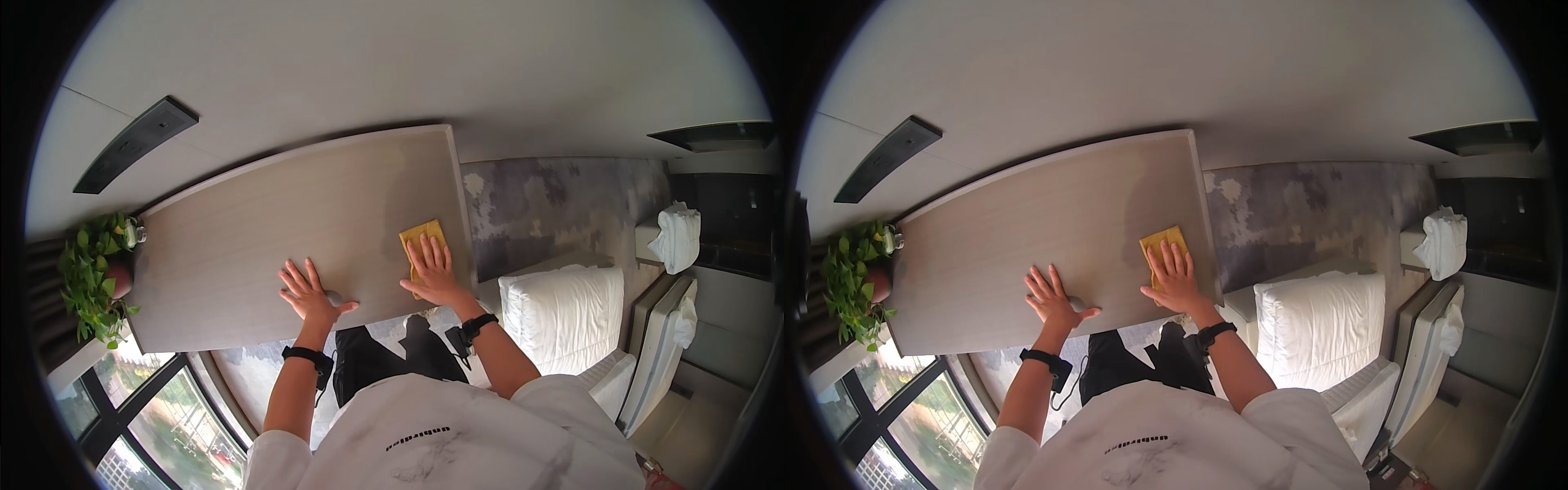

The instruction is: The person cleans a table and a window glass using a yellow cloth by hand.

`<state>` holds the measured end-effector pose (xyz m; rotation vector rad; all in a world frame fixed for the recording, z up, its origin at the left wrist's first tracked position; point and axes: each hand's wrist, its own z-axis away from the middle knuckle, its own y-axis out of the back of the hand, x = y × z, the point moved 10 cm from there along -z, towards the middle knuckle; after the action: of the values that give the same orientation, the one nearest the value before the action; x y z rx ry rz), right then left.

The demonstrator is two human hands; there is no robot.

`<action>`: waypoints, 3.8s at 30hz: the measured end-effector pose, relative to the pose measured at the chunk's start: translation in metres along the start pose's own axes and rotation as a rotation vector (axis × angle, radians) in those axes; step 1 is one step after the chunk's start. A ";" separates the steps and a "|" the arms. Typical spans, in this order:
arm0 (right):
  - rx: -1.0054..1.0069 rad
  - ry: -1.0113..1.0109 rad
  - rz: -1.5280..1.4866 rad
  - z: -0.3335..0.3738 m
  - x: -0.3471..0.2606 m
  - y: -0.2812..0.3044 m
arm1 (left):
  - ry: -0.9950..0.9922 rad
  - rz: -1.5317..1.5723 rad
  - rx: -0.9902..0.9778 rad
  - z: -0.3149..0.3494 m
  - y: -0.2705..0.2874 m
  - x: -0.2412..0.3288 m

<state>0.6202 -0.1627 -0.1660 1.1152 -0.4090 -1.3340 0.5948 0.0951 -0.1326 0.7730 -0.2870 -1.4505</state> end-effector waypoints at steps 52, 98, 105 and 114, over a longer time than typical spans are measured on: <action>0.155 -0.405 0.050 0.076 0.032 -0.023 | -0.022 -0.036 0.001 0.003 -0.001 -0.003; 0.797 -0.358 -0.415 0.053 -0.047 0.026 | -0.721 0.147 0.454 0.046 -0.051 -0.049; 0.741 -0.056 -0.515 0.069 -0.093 0.014 | -0.734 0.335 0.384 0.083 -0.085 -0.036; 0.835 -0.013 -0.962 0.293 -0.097 0.024 | -1.329 0.668 0.448 0.267 0.001 0.098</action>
<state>0.3770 -0.1965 0.0227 2.1650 -0.4734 -2.0769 0.4455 -0.0773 0.0366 -0.1056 -1.7380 -1.0438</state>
